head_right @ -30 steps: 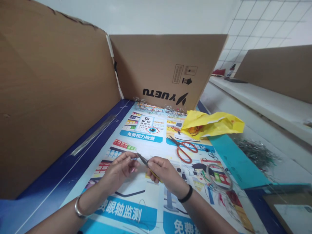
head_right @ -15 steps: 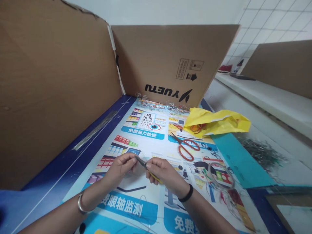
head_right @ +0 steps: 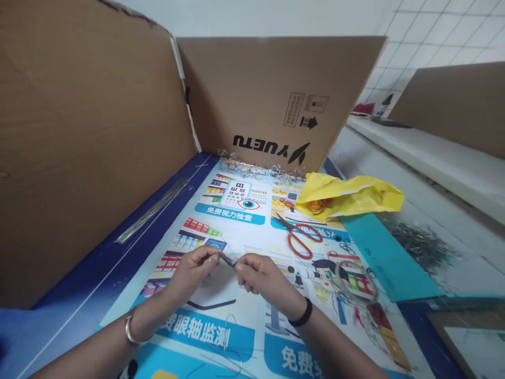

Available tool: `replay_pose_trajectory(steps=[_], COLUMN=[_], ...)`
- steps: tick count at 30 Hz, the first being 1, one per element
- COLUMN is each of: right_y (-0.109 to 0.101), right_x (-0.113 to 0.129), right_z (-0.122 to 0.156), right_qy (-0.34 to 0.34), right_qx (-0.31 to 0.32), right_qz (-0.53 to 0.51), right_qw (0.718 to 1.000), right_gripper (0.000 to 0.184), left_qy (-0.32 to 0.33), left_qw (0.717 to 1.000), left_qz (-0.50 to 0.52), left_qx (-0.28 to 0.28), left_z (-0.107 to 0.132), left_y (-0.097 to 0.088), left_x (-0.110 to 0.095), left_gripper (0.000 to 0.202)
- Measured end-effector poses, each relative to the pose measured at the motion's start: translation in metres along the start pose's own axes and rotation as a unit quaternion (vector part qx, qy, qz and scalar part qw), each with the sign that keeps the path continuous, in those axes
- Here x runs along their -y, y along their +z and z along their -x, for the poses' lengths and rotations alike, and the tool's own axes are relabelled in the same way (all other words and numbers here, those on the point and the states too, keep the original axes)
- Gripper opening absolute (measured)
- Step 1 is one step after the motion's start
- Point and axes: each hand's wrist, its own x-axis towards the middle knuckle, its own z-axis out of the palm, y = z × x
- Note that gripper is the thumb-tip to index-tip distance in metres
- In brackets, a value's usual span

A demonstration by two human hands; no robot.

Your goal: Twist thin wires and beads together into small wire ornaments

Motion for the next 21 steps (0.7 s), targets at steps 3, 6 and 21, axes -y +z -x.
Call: replay_pose_trajectory(steps=[3,6,21], right_y=[-0.0014,-0.0021,0.0011], right_x=[0.0043,0.0076,0.004], right_z=[0.002,0.0047,0.0093], right_qy=[-0.051,-0.089,-0.214], right_qx=[-0.049,-0.082,-0.138], right_qz=[0.137,0.28,0.561], right_qw=[0.988,0.952,0.788], right_gripper=[0.024,0.017,0.021], left_qy=[-0.009,-0.019,-0.102], left_qw=[1.0,1.0,0.989], left_qz=[-0.001,-0.001,0.074], left_qx=[-0.001,0.019,0.082], left_z=[0.0003,0.0004,-0.002], left_y=[0.0002,-0.0001,-0.001], left_x=[0.0001,-0.0002,0.0004], left_gripper=[0.009,0.011,0.022])
